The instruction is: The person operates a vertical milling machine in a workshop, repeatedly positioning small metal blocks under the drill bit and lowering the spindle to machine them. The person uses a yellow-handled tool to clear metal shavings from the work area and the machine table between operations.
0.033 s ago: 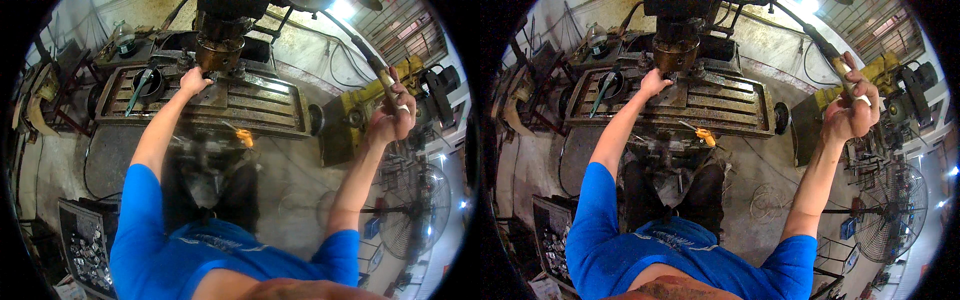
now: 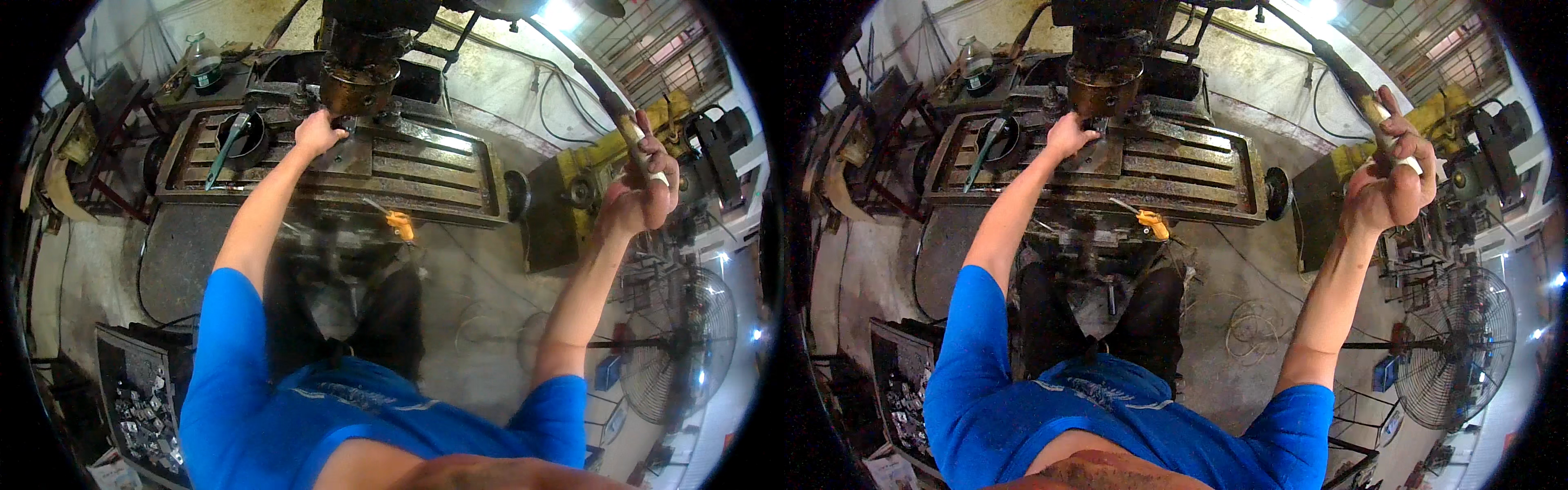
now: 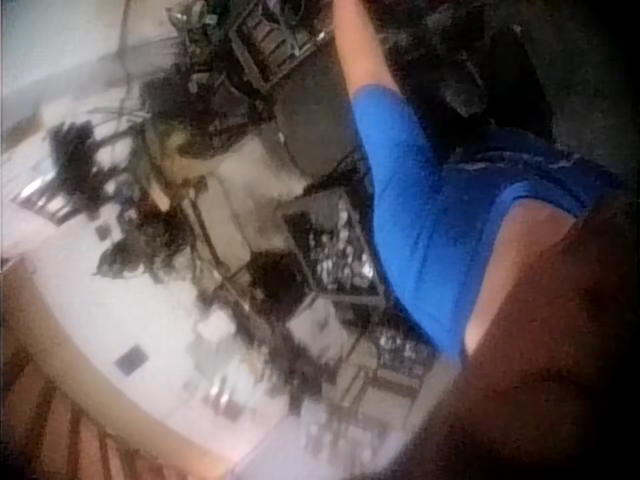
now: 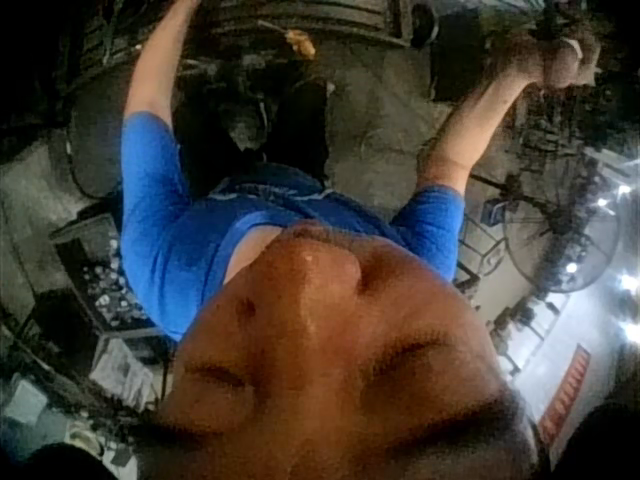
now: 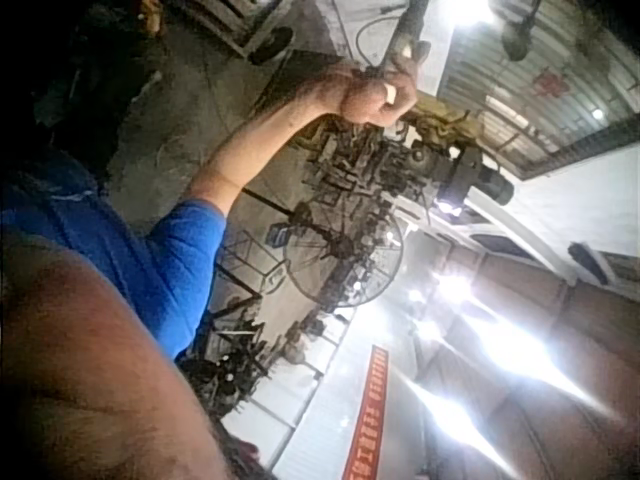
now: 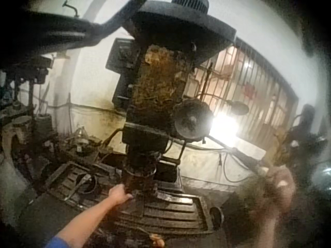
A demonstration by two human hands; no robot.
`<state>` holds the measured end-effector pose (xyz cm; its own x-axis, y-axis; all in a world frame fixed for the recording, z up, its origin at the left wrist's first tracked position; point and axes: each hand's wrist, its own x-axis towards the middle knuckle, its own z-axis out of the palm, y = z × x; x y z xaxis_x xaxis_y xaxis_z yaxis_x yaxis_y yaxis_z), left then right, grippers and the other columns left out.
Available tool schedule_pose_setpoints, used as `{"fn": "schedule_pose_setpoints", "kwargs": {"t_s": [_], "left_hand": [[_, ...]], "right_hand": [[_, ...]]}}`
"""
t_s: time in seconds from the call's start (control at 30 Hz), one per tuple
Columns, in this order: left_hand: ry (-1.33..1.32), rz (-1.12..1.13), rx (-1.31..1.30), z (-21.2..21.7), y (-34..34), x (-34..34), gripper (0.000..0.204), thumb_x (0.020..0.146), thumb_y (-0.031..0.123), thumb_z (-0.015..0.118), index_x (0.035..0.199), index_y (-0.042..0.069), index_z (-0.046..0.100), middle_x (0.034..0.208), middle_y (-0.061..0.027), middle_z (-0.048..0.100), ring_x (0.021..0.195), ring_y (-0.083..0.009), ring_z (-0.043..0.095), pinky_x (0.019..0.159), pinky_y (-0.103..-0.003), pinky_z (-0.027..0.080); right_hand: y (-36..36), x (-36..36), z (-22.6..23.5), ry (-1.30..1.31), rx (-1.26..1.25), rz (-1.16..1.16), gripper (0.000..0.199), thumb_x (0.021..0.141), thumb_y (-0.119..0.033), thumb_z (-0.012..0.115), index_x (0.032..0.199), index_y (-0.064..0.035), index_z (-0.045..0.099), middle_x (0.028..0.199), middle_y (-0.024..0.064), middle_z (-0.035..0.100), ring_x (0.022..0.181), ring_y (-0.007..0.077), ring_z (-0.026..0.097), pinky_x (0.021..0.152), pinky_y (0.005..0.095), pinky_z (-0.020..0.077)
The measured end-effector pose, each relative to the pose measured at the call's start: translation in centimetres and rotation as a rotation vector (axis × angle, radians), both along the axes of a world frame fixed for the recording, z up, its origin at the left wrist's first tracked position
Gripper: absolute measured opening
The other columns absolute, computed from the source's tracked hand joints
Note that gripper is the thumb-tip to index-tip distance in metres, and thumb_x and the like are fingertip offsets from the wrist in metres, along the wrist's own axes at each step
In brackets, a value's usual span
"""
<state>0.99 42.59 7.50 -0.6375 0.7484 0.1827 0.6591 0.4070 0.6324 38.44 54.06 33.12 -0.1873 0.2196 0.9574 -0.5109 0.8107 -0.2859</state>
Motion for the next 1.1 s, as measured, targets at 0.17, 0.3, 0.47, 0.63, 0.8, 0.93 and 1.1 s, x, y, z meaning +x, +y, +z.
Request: {"fn": "schedule_pose_setpoints", "kwargs": {"t_s": [0.17,0.3,0.47,0.63,0.8,0.93,1.1], "left_hand": [[-0.029,0.038,-0.056,0.7,-0.1,0.7,0.042,0.068,0.031,0.072,0.093,0.001,0.059,0.067,-0.0128,0.062,0.044,-0.0214,0.057,0.052,-0.035,0.046],[-0.055,0.062,-0.082,0.1,0.0,-0.2,0.044,0.067,0.035,0.072,0.092,0.001,0.06,0.067,-0.0111,0.063,0.052,-0.0212,0.06,0.059,-0.035,0.047],[-0.072,0.074,-0.134,1.1,-0.3,0.6,0.047,0.066,0.038,0.071,0.099,0.006,0.061,0.073,-0.0108,0.064,0.058,-0.0217,0.062,0.064,-0.035,0.048],[-0.115,0.059,-0.11,1.4,-0.5,0.9,0.047,0.066,0.036,0.071,0.103,0.01,0.062,0.072,-0.01,0.064,0.057,-0.0219,0.062,0.063,-0.035,0.048],[-0.047,0.053,-0.156,0.8,-0.1,0.1,0.048,0.066,0.036,0.071,0.106,0.011,0.061,0.072,-0.0096,0.064,0.054,-0.0209,0.061,0.062,-0.035,0.047],[-0.05,0.07,-0.08,0.5,-0.2,0.4,0.047,0.067,0.034,0.07,0.107,0.01,0.06,0.068,-0.0097,0.064,0.051,-0.0194,0.06,0.059,-0.034,0.047],[-0.15,0.011,-0.077,1.2,-0.3,0.5,0.047,0.069,0.033,0.069,0.108,0.008,0.059,0.065,-0.0096,0.063,0.048,-0.0184,0.059,0.057,-0.033,0.047]], "right_hand": [[-1.0,-0.6,-1.6,0.105,-0.073,0.047,0.017,0.066,-0.016,0.044,0.068,0.0002,0.046,0.077,0.0165,0.052,0.093,0.0434,0.052,0.091,0.0597,0.032],[-1.5,-0.8,-2.5,0.126,-0.111,-0.053,0.016,0.066,-0.017,0.045,0.065,-0.001,0.044,0.075,0.0156,0.051,0.094,0.044,0.052,0.09,0.0583,0.0337],[-0.9,-0.7,0.1,0.072,0.012,-0.164,0.014,0.065,-0.014,0.045,0.064,-0.0007,0.042,0.074,0.0176,0.053,0.094,0.044,0.053,0.089,0.0575,0.0346],[-0.7,-0.4,-1.5,0.116,-0.087,-0.068,0.012,0.058,-0.01,0.04,0.064,0.0001,0.042,0.074,0.0183,0.052,0.092,0.044,0.053,0.089,0.0584,0.0344],[-1.6,-0.8,-2.4,0.134,-0.113,-0.051,0.012,0.056,-0.009,0.038,0.064,-0.0002,0.042,0.075,0.0176,0.052,0.094,0.0447,0.052,0.09,0.0584,0.0336],[-1.3,-0.7,-1.9,0.105,-0.05,-0.064,0.013,0.056,-0.008,0.038,0.065,-0.0001,0.042,0.074,0.0179,0.052,0.093,0.0429,0.053,0.09,0.0578,0.0341],[-0.6,-0.4,-0.1,0.097,-0.027,-0.039,0.013,0.058,-0.01,0.041,0.066,0.0005,0.043,0.074,0.0181,0.053,0.092,0.0408,0.053,0.09,0.0563,0.0346]]}}
